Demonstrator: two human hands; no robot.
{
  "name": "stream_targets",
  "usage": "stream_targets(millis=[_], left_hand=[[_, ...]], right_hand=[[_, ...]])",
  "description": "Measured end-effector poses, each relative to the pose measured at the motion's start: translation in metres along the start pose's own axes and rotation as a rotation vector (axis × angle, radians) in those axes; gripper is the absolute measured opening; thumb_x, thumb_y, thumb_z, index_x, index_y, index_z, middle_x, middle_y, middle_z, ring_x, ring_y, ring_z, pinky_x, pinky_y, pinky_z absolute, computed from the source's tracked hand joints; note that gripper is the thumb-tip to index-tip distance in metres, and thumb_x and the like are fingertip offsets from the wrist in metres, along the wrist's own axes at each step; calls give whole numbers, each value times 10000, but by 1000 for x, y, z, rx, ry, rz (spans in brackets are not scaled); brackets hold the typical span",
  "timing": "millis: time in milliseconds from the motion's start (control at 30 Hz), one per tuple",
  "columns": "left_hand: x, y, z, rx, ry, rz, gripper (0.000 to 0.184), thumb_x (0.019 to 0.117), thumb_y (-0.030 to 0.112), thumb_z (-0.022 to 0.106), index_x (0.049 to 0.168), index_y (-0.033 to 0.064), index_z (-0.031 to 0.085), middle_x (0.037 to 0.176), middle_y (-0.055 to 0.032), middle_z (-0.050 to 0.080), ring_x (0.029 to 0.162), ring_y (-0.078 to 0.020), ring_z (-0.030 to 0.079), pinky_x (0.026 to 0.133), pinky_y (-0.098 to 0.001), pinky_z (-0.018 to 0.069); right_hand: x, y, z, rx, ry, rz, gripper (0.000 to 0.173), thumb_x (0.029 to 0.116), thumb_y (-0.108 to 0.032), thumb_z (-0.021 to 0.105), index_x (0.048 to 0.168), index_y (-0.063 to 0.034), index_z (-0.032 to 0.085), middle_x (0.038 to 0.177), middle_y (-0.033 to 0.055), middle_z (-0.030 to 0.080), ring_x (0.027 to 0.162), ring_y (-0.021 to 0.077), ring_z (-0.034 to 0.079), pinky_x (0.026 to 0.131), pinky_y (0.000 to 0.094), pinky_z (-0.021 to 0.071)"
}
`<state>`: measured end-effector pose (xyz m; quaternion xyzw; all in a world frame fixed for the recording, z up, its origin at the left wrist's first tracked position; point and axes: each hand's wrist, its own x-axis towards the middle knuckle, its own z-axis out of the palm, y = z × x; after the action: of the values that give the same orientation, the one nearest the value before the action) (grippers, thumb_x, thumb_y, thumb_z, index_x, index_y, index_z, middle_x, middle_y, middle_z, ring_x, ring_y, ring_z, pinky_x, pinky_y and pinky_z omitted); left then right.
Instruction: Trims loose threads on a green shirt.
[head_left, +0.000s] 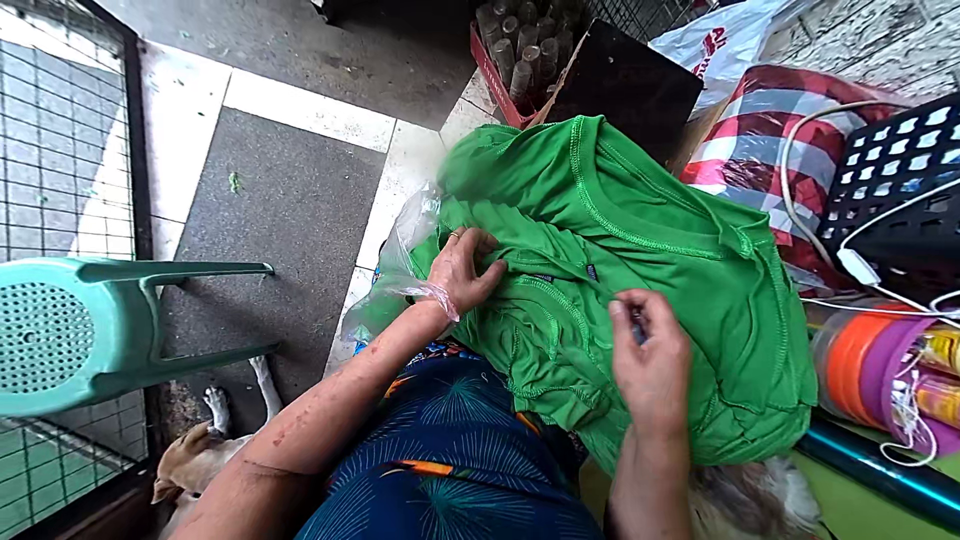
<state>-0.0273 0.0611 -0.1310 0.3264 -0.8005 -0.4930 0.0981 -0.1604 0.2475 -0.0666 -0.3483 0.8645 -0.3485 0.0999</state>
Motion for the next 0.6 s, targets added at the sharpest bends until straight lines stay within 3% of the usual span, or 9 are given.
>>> stream_targets(millis=[67,100,167,233,300,367,433,533,600], left_hand=[[6,7,4,67,28,-28,285,979,151,659,1174,-55,625,1165,-263,623,918,-359,659,802,-524,539],[10,10,6,101,31,-32,261,969,117,655,1158,-62,642,1168,-270,622,943,-376,659,823,-537,535],[16,12,7,126,42,11,217,955,37,620,1138,-64,678,1152,-282,622,971,-409,651,846,-559,527],[27,4,8,75,86,112,242,950,-9,553,1130,-60,706,1101,-274,670,967,-399,673,858,-558,529],[40,-5,4,-94,37,96,302,1020,41,484,1252,-34,662,1131,-203,703,1021,-282,687,933,-478,530],[51,-12,4,-375,-16,-35,329,1059,117,442,1340,8,574,1045,-87,654,918,-103,614,859,-319,509],[55,-17,7,-584,-22,-142,333,1068,125,426,1356,20,555,1100,-64,640,953,-59,600,867,-283,500],[51,-23,14,-642,-21,-151,333,1075,120,406,1348,11,563,1222,-72,629,1043,-57,597,927,-282,492],[49,-25,14,-649,-38,-132,330,1073,119,406,1342,10,562,1211,-63,627,1023,-47,601,913,-269,500]], right_hand=[[13,-6,-17,46,25,82,188,1031,-90,533,1119,59,607,894,76,625,778,37,578,718,209,482],[22,-7,-27,30,43,102,207,1042,-110,524,1146,55,594,910,68,611,786,35,559,725,216,471],[46,-3,-44,-66,61,102,239,1067,-159,507,1176,42,577,955,102,605,820,99,562,751,285,481],[73,12,-53,-168,45,92,259,1087,-199,492,1160,31,585,963,171,621,825,225,592,751,419,495],[96,32,-52,-210,15,111,291,1084,-198,503,1155,60,619,1019,253,660,913,360,645,822,552,502],[109,48,-43,-216,24,143,306,1065,-199,539,1154,69,658,1059,264,685,992,378,662,896,570,487],[106,50,-36,-215,64,127,304,1066,-210,559,1123,72,657,1021,273,671,953,392,651,859,584,483],[96,46,-27,-278,144,102,294,1054,-200,582,1090,85,647,943,283,666,863,429,652,781,614,479],[93,46,-24,-323,167,84,296,1054,-195,580,1100,88,651,949,294,676,870,455,665,779,633,482]])
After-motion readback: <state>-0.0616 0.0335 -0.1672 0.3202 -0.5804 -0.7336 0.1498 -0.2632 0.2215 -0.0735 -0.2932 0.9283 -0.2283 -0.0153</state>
